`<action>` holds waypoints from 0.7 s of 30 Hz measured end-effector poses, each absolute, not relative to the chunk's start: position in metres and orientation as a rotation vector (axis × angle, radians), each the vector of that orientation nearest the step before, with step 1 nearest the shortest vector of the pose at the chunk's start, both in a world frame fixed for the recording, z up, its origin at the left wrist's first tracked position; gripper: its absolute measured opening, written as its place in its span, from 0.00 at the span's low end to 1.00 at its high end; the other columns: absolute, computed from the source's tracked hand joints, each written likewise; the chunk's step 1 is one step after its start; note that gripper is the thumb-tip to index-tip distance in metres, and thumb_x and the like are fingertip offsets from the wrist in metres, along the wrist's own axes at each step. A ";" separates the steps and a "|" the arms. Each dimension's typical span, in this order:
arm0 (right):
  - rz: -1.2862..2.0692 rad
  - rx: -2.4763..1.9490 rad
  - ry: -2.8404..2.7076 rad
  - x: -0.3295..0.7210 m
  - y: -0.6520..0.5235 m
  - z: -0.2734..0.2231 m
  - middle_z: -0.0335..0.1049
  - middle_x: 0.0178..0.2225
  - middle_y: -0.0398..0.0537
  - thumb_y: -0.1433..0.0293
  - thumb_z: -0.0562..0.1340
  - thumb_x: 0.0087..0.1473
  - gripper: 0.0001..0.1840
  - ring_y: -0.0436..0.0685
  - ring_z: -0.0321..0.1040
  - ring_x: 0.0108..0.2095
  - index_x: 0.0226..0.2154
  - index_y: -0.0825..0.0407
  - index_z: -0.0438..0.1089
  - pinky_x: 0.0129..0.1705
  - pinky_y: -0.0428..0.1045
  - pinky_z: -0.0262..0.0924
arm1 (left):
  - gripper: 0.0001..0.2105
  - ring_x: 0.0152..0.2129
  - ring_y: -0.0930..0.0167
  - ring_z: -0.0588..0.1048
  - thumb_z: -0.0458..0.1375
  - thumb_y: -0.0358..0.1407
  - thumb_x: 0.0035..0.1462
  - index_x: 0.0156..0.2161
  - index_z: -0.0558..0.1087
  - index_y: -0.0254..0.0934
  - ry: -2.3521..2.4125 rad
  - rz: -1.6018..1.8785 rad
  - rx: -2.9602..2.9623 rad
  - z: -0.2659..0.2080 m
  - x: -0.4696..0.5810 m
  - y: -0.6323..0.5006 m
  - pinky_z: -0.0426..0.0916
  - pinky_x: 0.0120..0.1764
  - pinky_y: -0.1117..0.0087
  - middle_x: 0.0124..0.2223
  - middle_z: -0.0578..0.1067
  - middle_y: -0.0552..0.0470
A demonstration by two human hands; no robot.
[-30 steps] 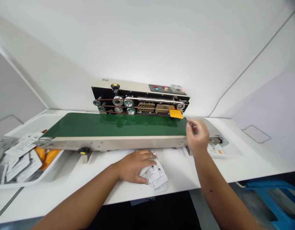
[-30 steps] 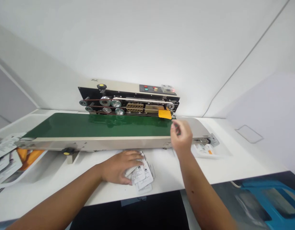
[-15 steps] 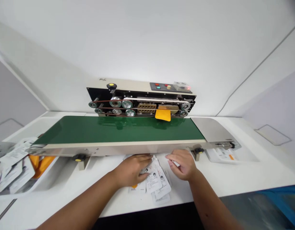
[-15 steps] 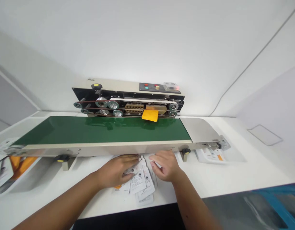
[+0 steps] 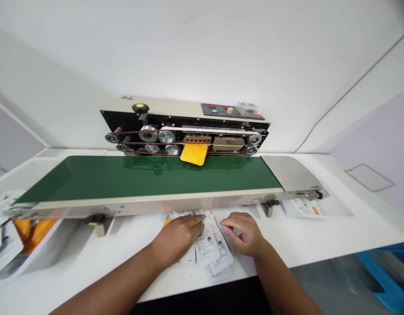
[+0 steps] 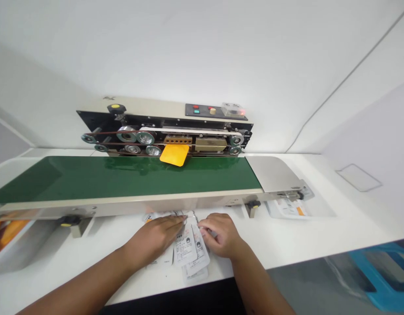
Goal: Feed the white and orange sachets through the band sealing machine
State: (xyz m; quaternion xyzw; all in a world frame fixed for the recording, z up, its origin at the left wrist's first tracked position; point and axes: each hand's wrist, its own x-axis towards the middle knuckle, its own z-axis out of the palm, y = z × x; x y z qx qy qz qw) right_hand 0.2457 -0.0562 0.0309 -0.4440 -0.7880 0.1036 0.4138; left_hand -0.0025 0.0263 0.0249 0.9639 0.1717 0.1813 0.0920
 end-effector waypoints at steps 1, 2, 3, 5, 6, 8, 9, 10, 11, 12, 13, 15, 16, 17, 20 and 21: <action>0.271 -1.130 -1.995 0.245 -0.056 0.031 0.73 0.28 0.47 0.69 0.57 0.60 0.10 0.54 0.66 0.26 0.41 0.49 0.74 0.31 0.50 0.60 | 0.16 0.49 0.61 0.77 0.50 0.29 0.66 0.56 0.71 0.35 0.480 0.574 2.869 0.026 -0.003 0.026 0.74 0.50 0.59 0.55 0.76 0.41; 0.279 -1.138 -2.005 0.245 -0.056 0.030 0.73 0.28 0.47 0.68 0.58 0.60 0.10 0.54 0.67 0.27 0.42 0.49 0.74 0.31 0.50 0.61 | 0.16 0.48 0.62 0.77 0.50 0.29 0.66 0.56 0.71 0.36 0.453 0.613 2.876 0.027 -0.003 0.026 0.75 0.49 0.58 0.54 0.77 0.42; 0.287 -1.141 -2.012 0.245 -0.056 0.030 0.73 0.28 0.47 0.68 0.58 0.60 0.11 0.54 0.67 0.27 0.43 0.49 0.74 0.32 0.50 0.62 | 0.16 0.48 0.62 0.78 0.50 0.29 0.66 0.56 0.71 0.36 0.426 0.658 2.879 0.028 -0.003 0.026 0.75 0.49 0.58 0.54 0.77 0.42; 0.313 -1.146 -2.022 0.244 -0.055 0.031 0.73 0.30 0.47 0.68 0.58 0.60 0.12 0.54 0.68 0.29 0.46 0.49 0.73 0.34 0.50 0.64 | 0.15 0.47 0.62 0.77 0.51 0.29 0.66 0.54 0.72 0.37 0.388 0.756 2.867 0.032 -0.003 0.025 0.74 0.50 0.58 0.52 0.78 0.44; 0.332 -1.152 -2.031 0.244 -0.055 0.032 0.74 0.33 0.48 0.67 0.59 0.60 0.14 0.55 0.69 0.31 0.48 0.48 0.72 0.35 0.50 0.65 | 0.14 0.47 0.63 0.77 0.51 0.29 0.66 0.53 0.73 0.37 0.379 0.803 2.850 0.035 -0.002 0.025 0.74 0.51 0.58 0.51 0.79 0.45; 0.363 -1.164 -2.058 0.242 -0.054 0.032 0.75 0.40 0.51 0.65 0.61 0.60 0.19 0.57 0.71 0.38 0.53 0.48 0.70 0.41 0.52 0.67 | 0.12 0.47 0.64 0.77 0.52 0.29 0.66 0.51 0.74 0.37 0.375 0.887 2.798 0.038 -0.001 0.024 0.73 0.52 0.59 0.49 0.79 0.46; 0.368 -1.169 -2.078 0.242 -0.053 0.032 0.74 0.44 0.52 0.63 0.63 0.59 0.22 0.58 0.71 0.42 0.55 0.48 0.68 0.44 0.53 0.68 | 0.12 0.47 0.64 0.77 0.52 0.29 0.66 0.50 0.74 0.38 0.378 0.922 2.770 0.039 -0.001 0.024 0.72 0.52 0.60 0.48 0.79 0.47; 0.364 -1.172 -2.104 0.241 -0.052 0.031 0.73 0.48 0.54 0.62 0.64 0.58 0.24 0.59 0.71 0.45 0.56 0.48 0.68 0.46 0.54 0.68 | 0.11 0.46 0.65 0.77 0.52 0.30 0.67 0.48 0.75 0.38 0.385 0.953 2.743 0.040 0.000 0.023 0.72 0.51 0.60 0.47 0.80 0.47; 0.350 -1.171 -2.130 0.239 -0.051 0.030 0.72 0.50 0.55 0.61 0.65 0.58 0.25 0.60 0.70 0.48 0.57 0.48 0.68 0.48 0.55 0.68 | 0.11 0.45 0.66 0.77 0.51 0.30 0.67 0.47 0.75 0.38 0.395 0.979 2.715 0.041 0.001 0.022 0.73 0.51 0.61 0.46 0.80 0.47; 0.328 -1.168 -2.150 0.238 -0.050 0.028 0.72 0.50 0.55 0.61 0.65 0.58 0.25 0.61 0.70 0.49 0.57 0.47 0.68 0.48 0.55 0.68 | 0.11 0.44 0.66 0.77 0.51 0.30 0.67 0.46 0.75 0.39 0.407 0.998 2.688 0.041 0.001 0.021 0.73 0.50 0.62 0.44 0.80 0.48; 0.302 -1.160 -2.162 0.237 -0.049 0.027 0.72 0.50 0.54 0.63 0.64 0.59 0.22 0.60 0.71 0.48 0.56 0.47 0.69 0.48 0.55 0.69 | 0.11 0.43 0.67 0.77 0.50 0.30 0.67 0.46 0.75 0.39 0.416 1.010 2.661 0.040 0.001 0.020 0.73 0.49 0.63 0.43 0.80 0.48; 0.253 -1.129 -2.140 0.236 -0.048 0.024 0.75 0.46 0.52 0.68 0.59 0.63 0.16 0.58 0.72 0.44 0.53 0.46 0.71 0.45 0.53 0.70 | 0.11 0.41 0.68 0.77 0.50 0.31 0.68 0.45 0.75 0.39 0.421 1.015 2.613 0.039 0.001 0.018 0.73 0.48 0.64 0.42 0.80 0.48; 0.230 -1.110 -2.106 0.236 -0.048 0.023 0.76 0.43 0.51 0.70 0.57 0.64 0.15 0.57 0.73 0.42 0.51 0.46 0.72 0.43 0.53 0.70 | 0.11 0.40 0.68 0.77 0.50 0.31 0.68 0.46 0.75 0.39 0.435 1.013 2.594 0.038 0.001 0.017 0.73 0.47 0.64 0.42 0.79 0.48; 0.210 -1.093 -2.065 0.236 -0.048 0.022 0.77 0.40 0.50 0.72 0.55 0.64 0.15 0.56 0.73 0.39 0.50 0.46 0.73 0.40 0.52 0.69 | 0.10 0.40 0.68 0.77 0.50 0.32 0.68 0.47 0.75 0.39 0.459 1.008 2.582 0.038 0.001 0.016 0.73 0.47 0.65 0.42 0.79 0.48; 0.186 -1.079 -1.957 0.238 -0.051 0.022 0.76 0.32 0.48 0.73 0.55 0.64 0.13 0.55 0.71 0.31 0.45 0.48 0.74 0.34 0.51 0.67 | 0.13 0.41 0.67 0.77 0.51 0.34 0.68 0.53 0.72 0.41 0.558 0.965 2.594 0.039 -0.001 0.014 0.74 0.44 0.67 0.44 0.79 0.47; 0.191 -1.086 -1.937 0.239 -0.052 0.023 0.74 0.30 0.47 0.72 0.56 0.63 0.12 0.54 0.70 0.29 0.44 0.48 0.74 0.32 0.50 0.66 | 0.15 0.41 0.67 0.77 0.51 0.33 0.67 0.56 0.71 0.42 0.569 0.937 2.606 0.039 -0.001 0.014 0.74 0.43 0.68 0.45 0.79 0.48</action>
